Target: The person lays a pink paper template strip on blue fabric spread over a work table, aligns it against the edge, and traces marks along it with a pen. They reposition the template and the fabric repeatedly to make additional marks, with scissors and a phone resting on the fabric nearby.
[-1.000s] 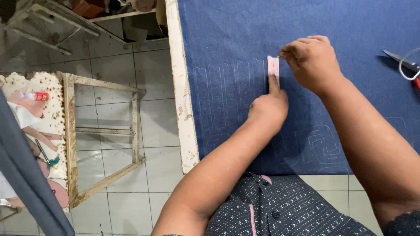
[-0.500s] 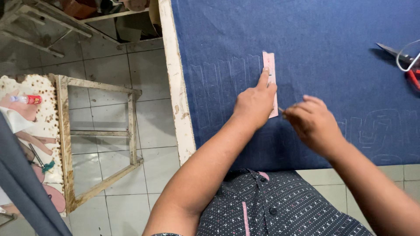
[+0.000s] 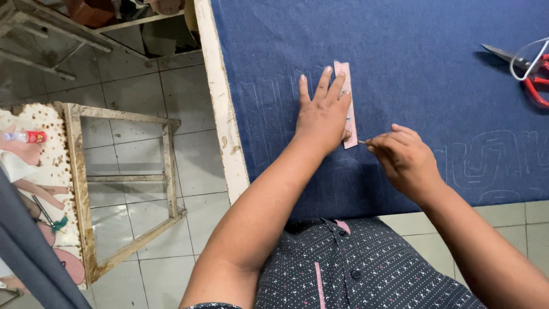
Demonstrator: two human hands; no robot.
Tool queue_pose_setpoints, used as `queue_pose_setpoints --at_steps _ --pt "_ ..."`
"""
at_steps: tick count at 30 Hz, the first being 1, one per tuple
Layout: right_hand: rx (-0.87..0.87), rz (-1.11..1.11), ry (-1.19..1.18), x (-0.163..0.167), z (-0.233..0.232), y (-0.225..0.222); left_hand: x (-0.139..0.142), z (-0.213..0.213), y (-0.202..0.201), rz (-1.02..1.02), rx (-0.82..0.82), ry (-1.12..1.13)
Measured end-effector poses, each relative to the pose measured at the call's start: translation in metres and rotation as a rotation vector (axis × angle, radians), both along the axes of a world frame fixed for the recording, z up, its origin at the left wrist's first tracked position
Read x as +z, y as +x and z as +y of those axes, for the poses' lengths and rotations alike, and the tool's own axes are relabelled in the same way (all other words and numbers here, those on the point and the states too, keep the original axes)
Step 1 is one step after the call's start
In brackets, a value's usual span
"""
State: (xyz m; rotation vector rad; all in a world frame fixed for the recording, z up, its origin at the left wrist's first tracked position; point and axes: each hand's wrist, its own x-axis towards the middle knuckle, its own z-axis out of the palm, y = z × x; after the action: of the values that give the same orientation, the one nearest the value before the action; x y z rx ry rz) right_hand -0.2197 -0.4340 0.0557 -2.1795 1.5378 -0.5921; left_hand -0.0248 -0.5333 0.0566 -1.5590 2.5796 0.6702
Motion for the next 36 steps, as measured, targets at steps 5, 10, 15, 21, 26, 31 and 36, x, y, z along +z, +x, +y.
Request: queue_pose_setpoints --at_steps 5,10,15,21,26,31,36 --pt "-0.031 -0.027 -0.135 -0.010 -0.037 0.010 0.001 -0.001 0.003 0.014 0.026 0.025" --pt "-0.084 -0.082 -0.180 -0.014 -0.071 0.018 0.002 -0.002 0.004 0.017 0.039 0.006" --pt "-0.046 -0.008 -0.104 -0.001 -0.045 0.013 0.007 -0.003 0.003 -0.001 0.043 0.059" --pt "-0.056 -0.050 -0.015 0.009 0.004 0.008 0.006 -0.003 0.004 0.023 0.056 0.068" --pt "-0.055 -0.036 -0.025 0.004 0.008 0.006 -0.002 -0.001 0.005 0.067 0.082 -0.001" --pt "-0.060 -0.074 -0.048 -0.002 0.012 0.010 -0.007 -0.001 0.006 0.097 0.112 -0.003" --pt "0.001 -0.109 -0.054 -0.005 0.014 0.024 -0.006 -0.001 0.008 0.103 0.116 0.003"
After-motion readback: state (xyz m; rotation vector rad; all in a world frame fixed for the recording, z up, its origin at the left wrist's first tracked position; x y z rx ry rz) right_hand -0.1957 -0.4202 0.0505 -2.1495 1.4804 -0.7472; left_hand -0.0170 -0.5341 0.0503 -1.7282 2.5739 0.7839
